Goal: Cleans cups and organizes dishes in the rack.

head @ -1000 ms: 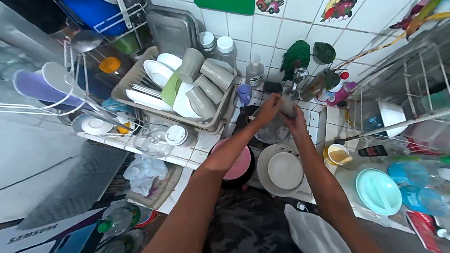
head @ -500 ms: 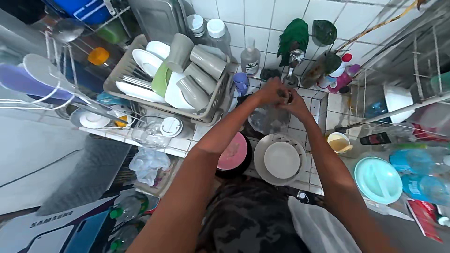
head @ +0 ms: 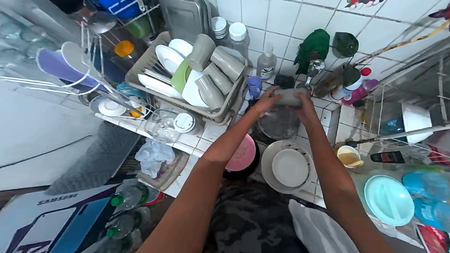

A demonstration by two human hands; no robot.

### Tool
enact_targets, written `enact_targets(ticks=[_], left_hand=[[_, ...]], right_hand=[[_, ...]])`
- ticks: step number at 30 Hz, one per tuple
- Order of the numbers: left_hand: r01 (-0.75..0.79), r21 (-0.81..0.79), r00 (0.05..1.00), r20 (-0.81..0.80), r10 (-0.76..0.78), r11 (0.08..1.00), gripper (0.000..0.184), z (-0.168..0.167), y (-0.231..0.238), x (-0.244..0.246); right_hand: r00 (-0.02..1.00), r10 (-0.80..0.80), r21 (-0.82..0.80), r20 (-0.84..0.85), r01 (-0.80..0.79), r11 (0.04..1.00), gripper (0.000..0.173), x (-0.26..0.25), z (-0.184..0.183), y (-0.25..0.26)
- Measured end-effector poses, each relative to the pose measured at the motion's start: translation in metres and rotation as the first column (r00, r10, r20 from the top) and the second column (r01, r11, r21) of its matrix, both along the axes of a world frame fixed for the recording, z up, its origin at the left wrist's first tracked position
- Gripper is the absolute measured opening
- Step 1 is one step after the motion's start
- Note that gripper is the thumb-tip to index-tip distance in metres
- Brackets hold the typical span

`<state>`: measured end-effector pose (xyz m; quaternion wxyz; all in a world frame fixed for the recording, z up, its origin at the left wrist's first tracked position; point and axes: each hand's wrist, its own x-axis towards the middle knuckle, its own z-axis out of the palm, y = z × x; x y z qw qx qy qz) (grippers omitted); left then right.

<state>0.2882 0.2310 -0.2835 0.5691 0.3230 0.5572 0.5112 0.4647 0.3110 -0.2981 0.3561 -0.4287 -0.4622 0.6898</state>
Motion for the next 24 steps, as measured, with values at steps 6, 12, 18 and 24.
enact_targets(ticks=[6, 12, 18, 24], left_hand=[[0.28, 0.177, 0.621, -0.783, -0.037, 0.943, 0.049, 0.054, 0.007, 0.032], [0.2, 0.209, 0.545, -0.835, 0.068, 0.957, 0.049, 0.112, -0.04, 0.004], [-0.187, 0.469, 0.412, -0.76, 0.502, 0.863, 0.044, 0.157, -0.129, -0.114], [-0.432, 0.367, 0.248, -0.83, 0.499, 0.824, 0.046, 0.141, -0.195, -0.199]], right_hand=[[0.979, -0.147, -0.368, -0.139, 0.086, 0.926, 0.057, 0.005, -0.014, -0.009], [0.953, 0.079, -0.026, 0.291, -0.075, 0.997, 0.041, -0.005, -0.025, -0.026], [0.408, 0.421, 0.337, 0.81, -0.912, 0.235, 0.037, -0.056, -0.043, -0.064], [-0.011, 0.192, 0.025, 0.981, -0.983, -0.184, 0.022, -0.099, -0.065, -0.106]])
